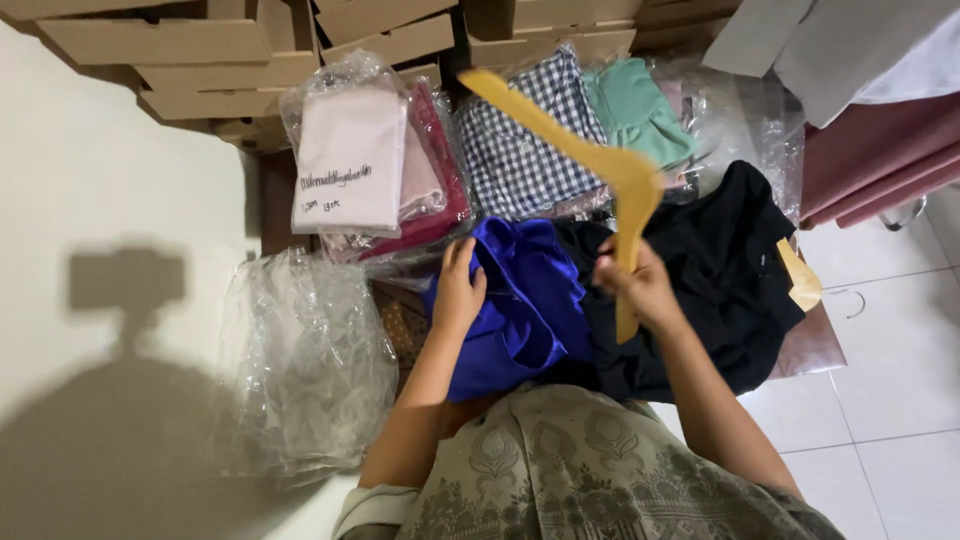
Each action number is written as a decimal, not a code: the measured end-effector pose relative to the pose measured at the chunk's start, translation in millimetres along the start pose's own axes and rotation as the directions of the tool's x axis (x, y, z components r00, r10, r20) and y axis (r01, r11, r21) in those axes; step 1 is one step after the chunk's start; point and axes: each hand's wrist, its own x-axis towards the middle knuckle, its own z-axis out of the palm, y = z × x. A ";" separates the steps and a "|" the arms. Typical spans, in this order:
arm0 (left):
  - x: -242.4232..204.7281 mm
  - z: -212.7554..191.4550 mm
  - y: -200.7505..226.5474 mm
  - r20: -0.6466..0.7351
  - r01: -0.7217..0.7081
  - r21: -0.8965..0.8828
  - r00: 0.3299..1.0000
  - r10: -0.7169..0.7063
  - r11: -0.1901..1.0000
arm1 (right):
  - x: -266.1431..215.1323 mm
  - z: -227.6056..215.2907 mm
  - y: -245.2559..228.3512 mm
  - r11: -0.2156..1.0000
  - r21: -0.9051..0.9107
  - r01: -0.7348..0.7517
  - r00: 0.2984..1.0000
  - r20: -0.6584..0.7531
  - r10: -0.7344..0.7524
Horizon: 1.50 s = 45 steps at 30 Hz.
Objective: Hanging various clothing items onto wooden hangers in a stockroom area.
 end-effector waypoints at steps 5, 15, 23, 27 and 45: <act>-5.2 3.3 0.2 -0.032 -0.027 -0.019 0.999 0.026 0.999 | -38.5 53.3 57.6 0.957 -0.231 0.174 0.984 0.064 -0.164; 9.2 -26.0 36.3 -0.091 -0.105 -0.047 0.991 0.101 0.993 | -36.1 26.8 106.5 0.839 -0.544 0.027 1.000 0.008 -0.027; 74.8 -57.1 147.7 -0.039 -0.336 -0.034 0.941 0.335 0.941 | -14.4 -37.0 -69.1 0.950 -0.310 -0.041 0.972 -0.231 -0.034; 109.3 -61.9 225.5 -0.017 -0.494 -0.013 0.869 0.494 0.869 | -31.4 -67.3 -160.6 0.953 -0.303 0.001 0.952 -0.291 -0.093; 172.1 134.0 188.4 0.242 -0.421 -0.130 0.865 0.440 0.898 | -33.3 -236.9 -137.0 0.874 -0.462 -0.150 0.984 -0.153 0.088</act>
